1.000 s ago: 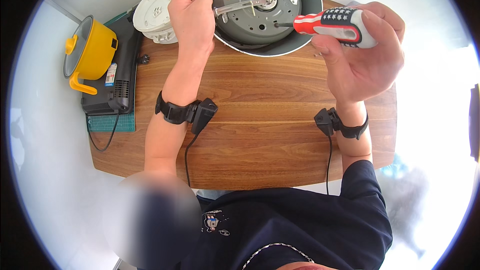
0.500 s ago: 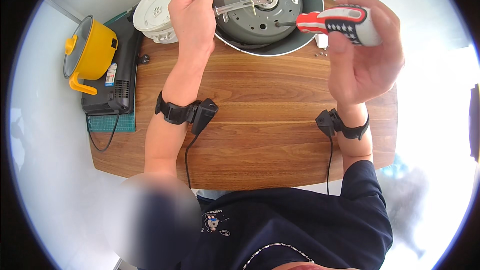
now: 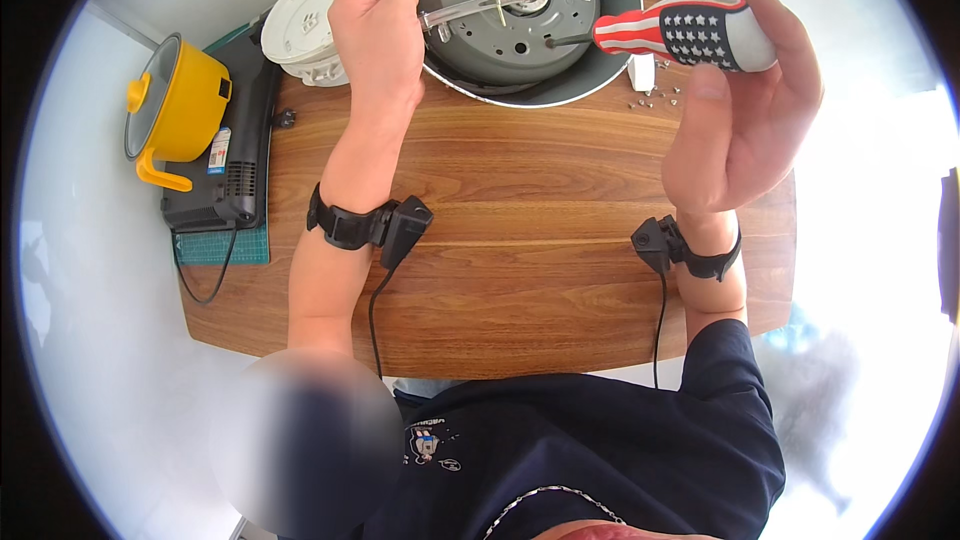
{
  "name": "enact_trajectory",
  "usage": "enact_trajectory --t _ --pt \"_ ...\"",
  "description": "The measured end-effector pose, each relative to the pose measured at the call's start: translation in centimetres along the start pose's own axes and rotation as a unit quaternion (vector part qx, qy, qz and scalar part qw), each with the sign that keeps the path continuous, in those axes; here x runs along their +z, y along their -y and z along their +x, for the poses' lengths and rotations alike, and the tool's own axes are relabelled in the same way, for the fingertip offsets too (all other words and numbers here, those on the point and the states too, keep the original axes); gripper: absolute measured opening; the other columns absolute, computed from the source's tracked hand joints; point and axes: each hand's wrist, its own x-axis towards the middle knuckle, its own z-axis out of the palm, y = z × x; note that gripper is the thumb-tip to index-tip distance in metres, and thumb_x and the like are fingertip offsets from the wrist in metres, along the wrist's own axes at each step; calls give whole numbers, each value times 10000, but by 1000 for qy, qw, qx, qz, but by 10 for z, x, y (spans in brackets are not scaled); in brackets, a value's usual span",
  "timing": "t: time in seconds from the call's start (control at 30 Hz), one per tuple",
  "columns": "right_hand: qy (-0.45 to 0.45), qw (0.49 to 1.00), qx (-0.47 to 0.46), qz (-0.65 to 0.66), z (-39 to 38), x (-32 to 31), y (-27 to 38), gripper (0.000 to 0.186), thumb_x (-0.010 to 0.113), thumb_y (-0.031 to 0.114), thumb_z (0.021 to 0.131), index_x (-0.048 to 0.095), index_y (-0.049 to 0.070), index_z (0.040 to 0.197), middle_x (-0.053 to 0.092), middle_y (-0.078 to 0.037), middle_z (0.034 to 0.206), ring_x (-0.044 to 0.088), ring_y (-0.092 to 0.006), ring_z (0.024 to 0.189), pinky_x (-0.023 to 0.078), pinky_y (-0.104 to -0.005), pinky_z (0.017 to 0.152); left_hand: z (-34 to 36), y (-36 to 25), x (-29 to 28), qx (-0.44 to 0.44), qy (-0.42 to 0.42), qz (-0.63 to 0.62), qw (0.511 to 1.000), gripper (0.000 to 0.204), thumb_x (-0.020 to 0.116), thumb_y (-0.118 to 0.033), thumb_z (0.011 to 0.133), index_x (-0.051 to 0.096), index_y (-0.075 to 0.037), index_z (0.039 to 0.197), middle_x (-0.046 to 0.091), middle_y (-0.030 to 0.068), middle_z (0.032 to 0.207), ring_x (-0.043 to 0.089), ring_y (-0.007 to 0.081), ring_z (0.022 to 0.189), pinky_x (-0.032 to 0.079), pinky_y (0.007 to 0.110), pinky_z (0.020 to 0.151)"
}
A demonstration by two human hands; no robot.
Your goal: The person uses a screwdriver to tighten screws on the internal components of a disassembled appliance. They manipulate wires and small parts within the device's housing on a wooden table.
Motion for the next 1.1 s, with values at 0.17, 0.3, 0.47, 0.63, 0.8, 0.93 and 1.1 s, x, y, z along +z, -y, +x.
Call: enact_trajectory --t 0.17,0.3,0.47,0.63,0.8,0.93,1.1 --pt "15 991 -49 -123 -7 -14 -3 434 696 10 945 570 -72 1352 657 -292 1302 674 -363 1232 605 -404 975 0 1 4 -3 0 -26 1000 640 400 146 807 591 114 1416 687 146 1337 644 206 1232 462 311 1102" --pt "-41 998 -40 37 -2 4 -2 412 659 20 972 560 -53 1365 644 -303 1312 683 -368 1216 618 -403 957 -1 4 5 4 -4 -29 1000 633 400 142 809 591 118 1413 685 149 1339 643 211 1237 458 314 1111" --pt "34 983 -81 -160 -4 -18 0 419 678 128 1007 555 -58 1362 637 -312 1330 683 -388 1214 600 -435 995 -4 -2 7 22 -3 -18 1000 623 402 136 818 593 116 1411 682 150 1344 637 210 1247 452 317 1121" --pt "-4 1000 3 -18 -3 -3 4 453 728 169 994 564 -19 1372 640 -295 1312 671 -386 1231 575 -458 1024 -1 2 5 15 -4 -11 1000 613 404 132 825 597 115 1407 681 147 1346 634 211 1253 447 316 1126" --pt "44 985 -80 -144 -4 -15 1 449 725 166 996 554 -23 1366 638 -312 1321 691 -358 1178 604 -429 970 -2 -3 6 9 -13 6 1000 608 403 127 830 598 114 1406 680 145 1347 631 213 1256 440 312 1129" --pt "26 993 -46 -107 -6 -13 -3 482 731 174 984 541 -30 1377 638 -324 1331 695 -363 1154 582 -477 1005 -2 -3 7 10 -13 12 1000 607 406 125 832 597 113 1408 680 142 1348 629 213 1257 437 312 1130" --pt "7 999 -41 -21 -4 -6 -7 589 790 234 954 523 -41 1402 648 -316 1310 686 -355 1164 578 -472 1008 -3 2 4 15 -8 -13 1000 612 408 125 827 597 113 1409 682 140 1344 632 208 1251 441 308 1124"
